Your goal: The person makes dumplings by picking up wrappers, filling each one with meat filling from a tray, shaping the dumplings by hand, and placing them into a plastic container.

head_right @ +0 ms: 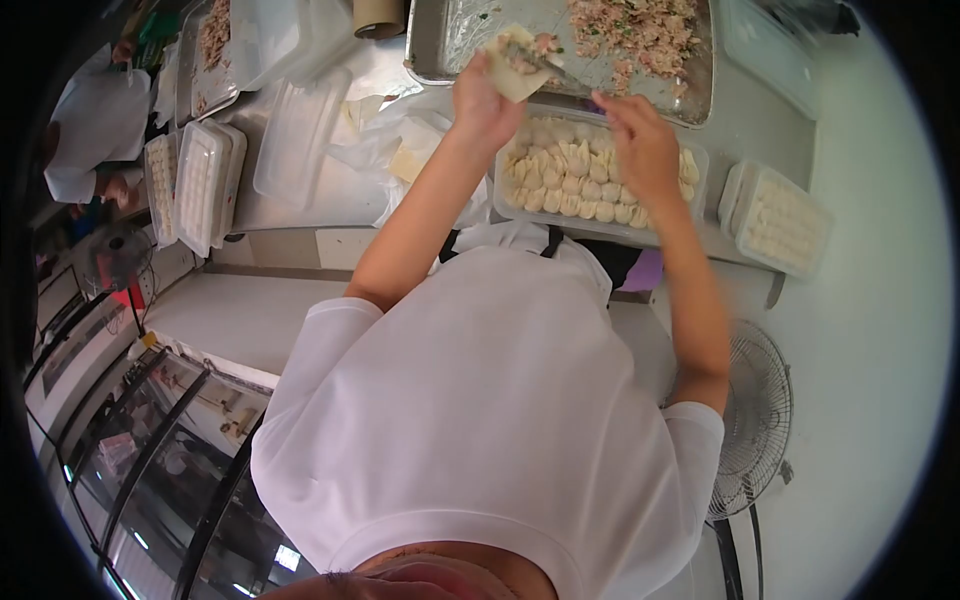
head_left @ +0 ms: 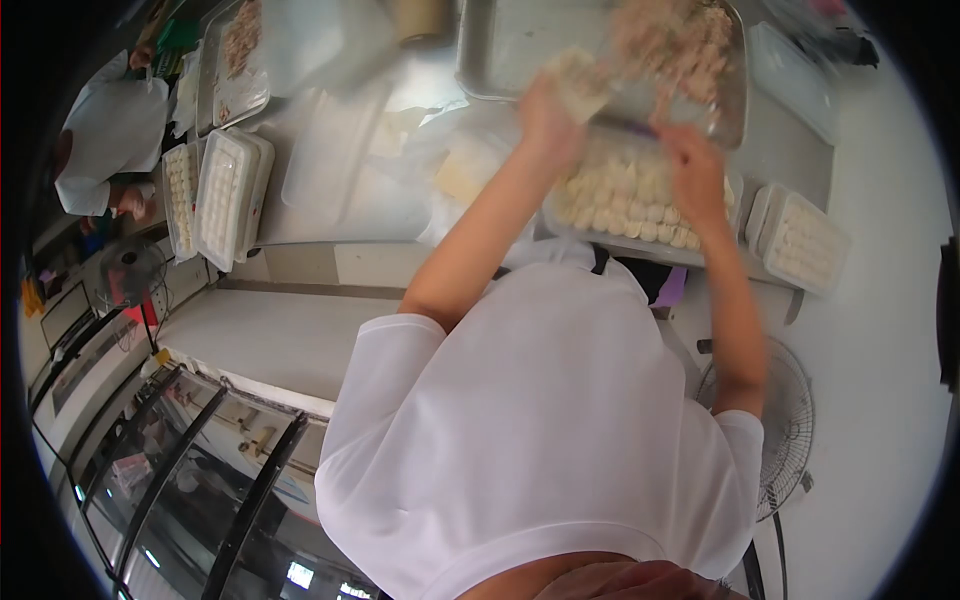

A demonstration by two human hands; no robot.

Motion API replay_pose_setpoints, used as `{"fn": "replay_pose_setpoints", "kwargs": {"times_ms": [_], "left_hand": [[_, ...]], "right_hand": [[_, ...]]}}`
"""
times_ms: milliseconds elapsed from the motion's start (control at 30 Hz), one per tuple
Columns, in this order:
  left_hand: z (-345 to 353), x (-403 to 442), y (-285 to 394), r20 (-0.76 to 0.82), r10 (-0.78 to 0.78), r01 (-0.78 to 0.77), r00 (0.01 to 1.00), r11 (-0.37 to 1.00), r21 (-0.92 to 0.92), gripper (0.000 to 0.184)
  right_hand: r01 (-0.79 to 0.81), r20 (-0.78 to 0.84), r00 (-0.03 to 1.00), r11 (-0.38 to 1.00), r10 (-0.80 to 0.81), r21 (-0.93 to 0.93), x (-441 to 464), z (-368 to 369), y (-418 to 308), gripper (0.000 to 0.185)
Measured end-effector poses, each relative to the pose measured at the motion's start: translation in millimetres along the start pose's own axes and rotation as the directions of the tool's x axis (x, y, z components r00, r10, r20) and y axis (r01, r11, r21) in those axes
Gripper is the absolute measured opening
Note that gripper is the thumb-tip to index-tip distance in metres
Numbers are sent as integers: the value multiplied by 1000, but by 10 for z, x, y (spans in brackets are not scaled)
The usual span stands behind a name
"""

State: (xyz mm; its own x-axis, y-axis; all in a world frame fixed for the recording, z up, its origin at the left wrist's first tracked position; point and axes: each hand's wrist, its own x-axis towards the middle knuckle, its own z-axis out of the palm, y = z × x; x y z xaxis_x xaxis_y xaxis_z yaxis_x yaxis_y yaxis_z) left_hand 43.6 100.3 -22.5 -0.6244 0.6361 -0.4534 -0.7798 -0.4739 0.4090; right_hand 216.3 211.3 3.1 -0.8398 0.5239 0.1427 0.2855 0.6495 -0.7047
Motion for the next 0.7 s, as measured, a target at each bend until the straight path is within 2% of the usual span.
{"fn": "replay_pose_setpoints", "kwargs": {"times_ms": [33, 67, 133, 200, 267, 300, 333, 367, 400, 467, 533, 600, 667, 700], "left_hand": [[69, 59, -30, -13, -7, 7, 1000, 998, -68, 36], [108, 110, -54, -26, -17, 14, 999, 991, -135, 31], [109, 180, -103, -61, 0, -8, 998, 990, -141, 32], [151, 158, -103, -93, 11, -24, 996, 990, -141, 33], [222, 71, -32, -154, 100, -102, 983, 995, -4, 37], [169, 107, -57, -150, 93, -94, 984, 996, -1, 37], [86, 167, -87, -76, 65, -68, 995, 997, -34, 37], [6, 218, -126, -2, 41, -41, 999, 997, -65, 37], [5, 208, -142, -3, 38, -38, 999, 997, -61, 37], [25, 201, -161, 64, -26, 34, 998, 992, -122, 46], [-5, 202, -149, 45, -38, 45, 998, 988, -145, 46], [-37, 202, -130, 25, -57, 60, 998, 984, -165, 46], [-52, 219, -126, 9, -66, 66, 998, 964, -258, 32], [-41, 212, -119, 13, -70, 71, 997, 964, -257, 32]], "right_hand": [[109, -59, 990, 964, -127, -242, -64, 25, -19, 26], [109, -60, 990, 963, -127, -245, -105, 12, -26, 26], [75, -146, 973, 847, -177, -526, -162, -20, -30, 29], [19, -220, 963, 857, -154, -515, -187, -130, -24, 30], [-41, -296, 947, 864, -127, -502, -186, -204, -60, 31], [6, -353, 920, 907, -170, -422, -169, -203, -110, 31], [61, -410, 888, 938, -207, -341, -163, -184, -145, 31], [57, -412, 888, 939, -203, -341, -182, -128, -153, 31], [58, -362, 910, 928, -201, -368, -218, -37, -143, 31], [60, -319, 927, 918, -196, -392, -238, 52, -105, 31], [63, -286, 927, 851, -244, -521, -215, 48, -35, 32], [59, -290, 922, 832, -258, -552, -191, 31, -27, 31], [44, -298, 917, 810, -265, -585, -170, -5, -32, 30], [-24, -307, 931, 803, -200, -596, -146, -34, -32, 26]]}}
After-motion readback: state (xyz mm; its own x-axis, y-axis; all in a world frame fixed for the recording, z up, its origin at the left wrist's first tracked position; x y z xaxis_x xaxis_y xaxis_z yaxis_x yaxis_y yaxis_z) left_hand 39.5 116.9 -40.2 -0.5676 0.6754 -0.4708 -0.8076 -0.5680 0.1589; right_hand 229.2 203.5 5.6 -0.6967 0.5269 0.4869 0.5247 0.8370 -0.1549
